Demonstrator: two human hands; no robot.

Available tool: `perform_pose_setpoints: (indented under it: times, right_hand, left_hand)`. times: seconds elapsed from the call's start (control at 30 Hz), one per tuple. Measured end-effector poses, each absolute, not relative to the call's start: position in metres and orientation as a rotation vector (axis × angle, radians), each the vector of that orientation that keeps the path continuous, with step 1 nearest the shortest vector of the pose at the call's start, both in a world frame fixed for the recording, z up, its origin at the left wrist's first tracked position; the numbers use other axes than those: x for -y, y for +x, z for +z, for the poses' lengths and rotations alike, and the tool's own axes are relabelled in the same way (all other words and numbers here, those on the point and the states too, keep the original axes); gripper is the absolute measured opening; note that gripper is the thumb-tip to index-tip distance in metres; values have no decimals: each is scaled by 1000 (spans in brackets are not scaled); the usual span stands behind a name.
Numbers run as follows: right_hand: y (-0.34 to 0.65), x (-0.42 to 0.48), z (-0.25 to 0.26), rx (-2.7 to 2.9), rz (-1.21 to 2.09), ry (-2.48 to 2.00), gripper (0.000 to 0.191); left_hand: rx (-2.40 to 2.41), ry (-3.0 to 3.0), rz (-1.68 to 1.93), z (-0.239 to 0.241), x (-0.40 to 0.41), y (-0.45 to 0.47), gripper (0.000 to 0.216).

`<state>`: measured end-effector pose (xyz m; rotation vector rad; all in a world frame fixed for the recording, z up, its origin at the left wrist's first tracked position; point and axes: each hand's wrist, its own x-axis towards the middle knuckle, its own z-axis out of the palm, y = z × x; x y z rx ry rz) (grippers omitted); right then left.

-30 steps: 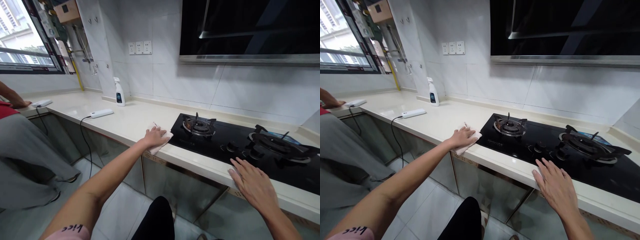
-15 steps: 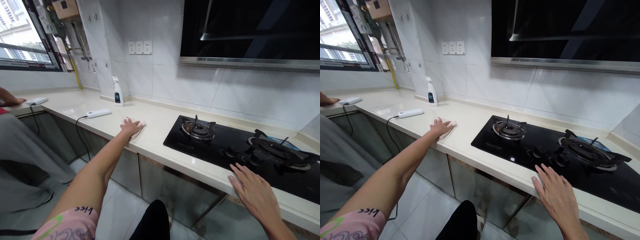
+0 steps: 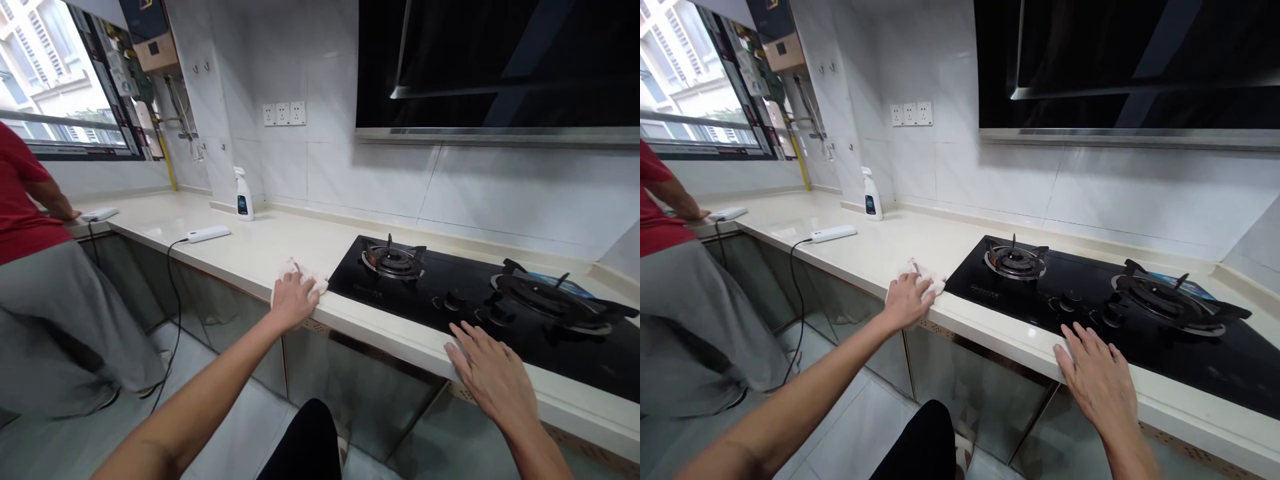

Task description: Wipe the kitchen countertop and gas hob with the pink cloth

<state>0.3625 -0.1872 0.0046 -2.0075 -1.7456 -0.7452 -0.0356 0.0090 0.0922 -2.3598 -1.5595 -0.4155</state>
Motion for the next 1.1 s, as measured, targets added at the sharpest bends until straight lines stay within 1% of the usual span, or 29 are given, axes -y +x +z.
perform_pose_setpoints:
  times: [0.13, 0.2, 0.27, 0.33, 0.4, 0.5, 0.57, 0.63, 0.77, 0.9, 1.0, 1.1]
  right_hand:
    - [367, 182, 8, 1710, -642, -2042, 64]
    - [357, 172, 25, 1668, -530, -2080, 59]
    - [327, 157, 54, 1640, -422, -2084, 49]
    - [279, 138, 90, 1732, -396, -1926, 45]
    - [224, 119, 121, 1944, -360, -1638, 47]
    - [167, 104, 143, 2254, -305, -1231, 45]
    - [161, 105, 137, 2326, -287, -1141, 43]
    - [182, 113, 119, 2265, -284, -1207, 41]
    - [271, 138, 79, 1984, -313, -1482, 38]
    - [357, 166, 57, 1692, -391, -1724, 38]
    - [390, 181, 49, 1561, -376, -1836, 45]
    - [396, 188, 44, 1550, -306, -1887, 48]
  left_hand:
    - [1424, -2325, -568, 78, 25, -2, 45]
    - [1375, -2347, -602, 76, 30, 6, 44]
    - [1349, -2360, -615, 76, 30, 9, 44]
    - [1344, -2359, -614, 77, 27, 8, 45]
    - [1328, -2355, -595, 77, 24, 4, 44]
    - [1271, -2370, -523, 76, 20, -2, 42]
    - [1242, -2378, -515, 76, 17, -6, 42]
    - [1226, -2377, -564, 77, 15, -7, 42]
    - [1212, -2380, -621, 81, 8, -11, 41]
    - [1209, -2478, -673, 86, 2, -22, 38]
    - [1274, -2603, -851, 94, -4, -33, 40]
    - [1496, -2593, -1134, 115, -21, -34, 46]
